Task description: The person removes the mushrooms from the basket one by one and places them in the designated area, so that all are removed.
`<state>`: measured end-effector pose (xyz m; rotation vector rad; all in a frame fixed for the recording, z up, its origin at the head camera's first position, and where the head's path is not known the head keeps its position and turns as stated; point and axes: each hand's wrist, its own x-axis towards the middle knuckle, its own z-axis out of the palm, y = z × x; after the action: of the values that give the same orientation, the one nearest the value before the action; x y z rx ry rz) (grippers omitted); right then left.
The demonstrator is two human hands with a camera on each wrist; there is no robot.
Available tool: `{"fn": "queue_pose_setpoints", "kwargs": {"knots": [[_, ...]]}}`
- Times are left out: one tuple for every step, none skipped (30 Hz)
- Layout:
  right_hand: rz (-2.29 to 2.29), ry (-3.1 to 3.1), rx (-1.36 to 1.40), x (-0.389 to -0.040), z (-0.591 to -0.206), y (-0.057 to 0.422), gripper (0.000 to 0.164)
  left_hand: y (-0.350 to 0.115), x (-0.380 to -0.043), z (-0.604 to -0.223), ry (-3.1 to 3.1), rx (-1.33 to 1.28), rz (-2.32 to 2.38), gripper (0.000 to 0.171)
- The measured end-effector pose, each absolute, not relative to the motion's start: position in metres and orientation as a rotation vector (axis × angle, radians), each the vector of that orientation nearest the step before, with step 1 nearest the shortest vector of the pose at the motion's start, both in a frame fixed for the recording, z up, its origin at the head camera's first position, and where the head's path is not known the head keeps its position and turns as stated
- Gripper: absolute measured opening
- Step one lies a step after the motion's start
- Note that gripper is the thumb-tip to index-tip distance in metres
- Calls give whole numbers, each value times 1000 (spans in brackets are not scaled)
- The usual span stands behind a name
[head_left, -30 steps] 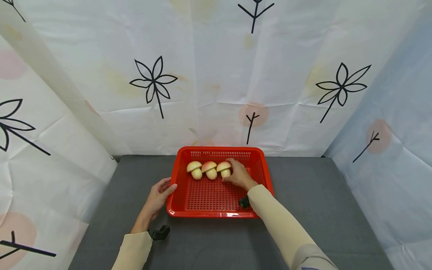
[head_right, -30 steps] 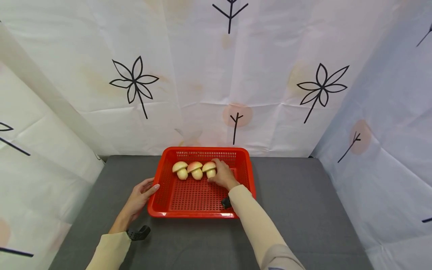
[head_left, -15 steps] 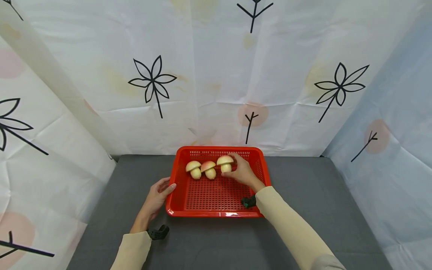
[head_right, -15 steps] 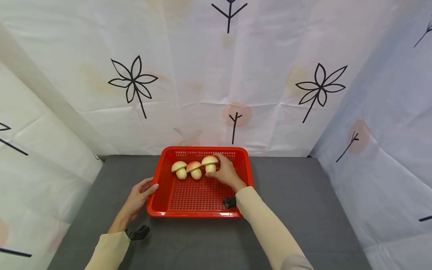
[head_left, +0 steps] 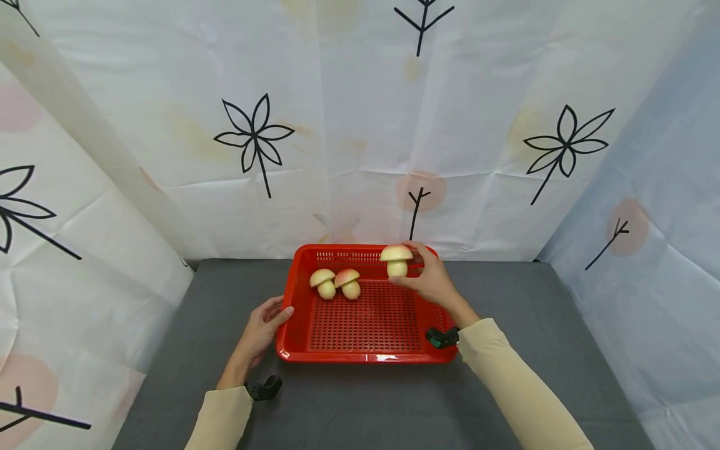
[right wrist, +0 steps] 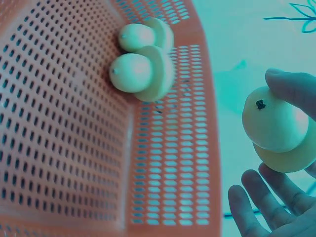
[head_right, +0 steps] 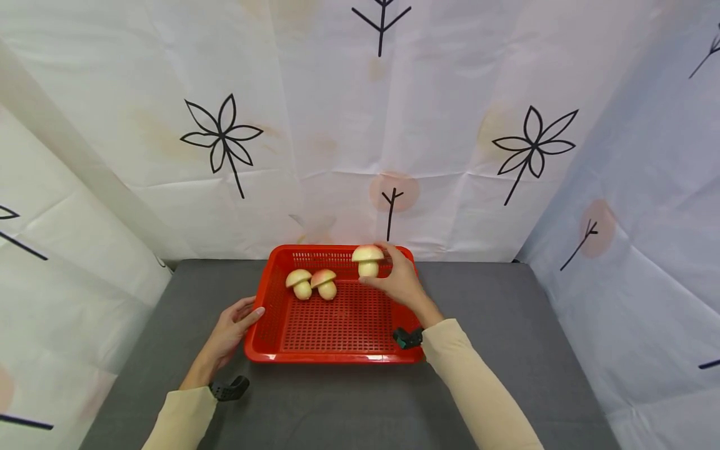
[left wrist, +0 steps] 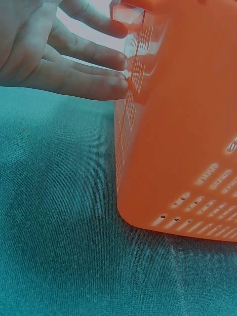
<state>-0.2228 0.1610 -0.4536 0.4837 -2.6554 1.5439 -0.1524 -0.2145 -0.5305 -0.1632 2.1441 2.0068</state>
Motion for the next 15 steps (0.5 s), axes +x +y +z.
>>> {"fn": "queue_pose_setpoints", "kwargs": {"knots": [[1534,-2648,483,-221,-452,166,81,-215,-152,-530,2144,-163,2005,58],[1528,-2643,471,-219,-450,170,81,-214,-152,-530,2145,-162,2004,58],[1522,-2640,460,-217,-448,175,81,-214,-152,-530,2147,-162,2004,58],[1514,-2639,445,-215,-447,180,80,-214,-152,-530,2147,-161,2004,57],[1512,-2643,430,-213,-445,185,81,-214,-152,-530,2147,-161,2004,57],[1516,-2641,418,-211,-445,191,81,-214,-152,-530,2148,-161,2004,57],[1527,-2634,403,-209,-444,196,81,-214,-152,-530,2149,-161,2004,57],[1539,-2626,386,-208,-444,201,81,-214,-152,-530,2148,-160,2004,57],[1550,-2615,374,-206,-444,207,82,-214,-152,-529,2148,-163,2005,57],[1557,-2605,364,-204,-444,213,81,-214,-152,-529,2146,-163,2005,57],[1554,-2597,352,-202,-445,219,82,-214,-152,-529,2145,-165,2007,57],[1550,-2588,338,-200,-446,225,82,-214,-152,-529,2143,-165,2009,57],[1533,-2583,324,-198,-448,231,82,-214,-152,-530,2143,-163,2009,57],[1516,-2582,305,-197,-449,237,82,-214,-152,-530,2143,-162,2010,57],[1502,-2580,286,-195,-451,243,82,-214,-152,-529,2143,-163,2012,57]]}}
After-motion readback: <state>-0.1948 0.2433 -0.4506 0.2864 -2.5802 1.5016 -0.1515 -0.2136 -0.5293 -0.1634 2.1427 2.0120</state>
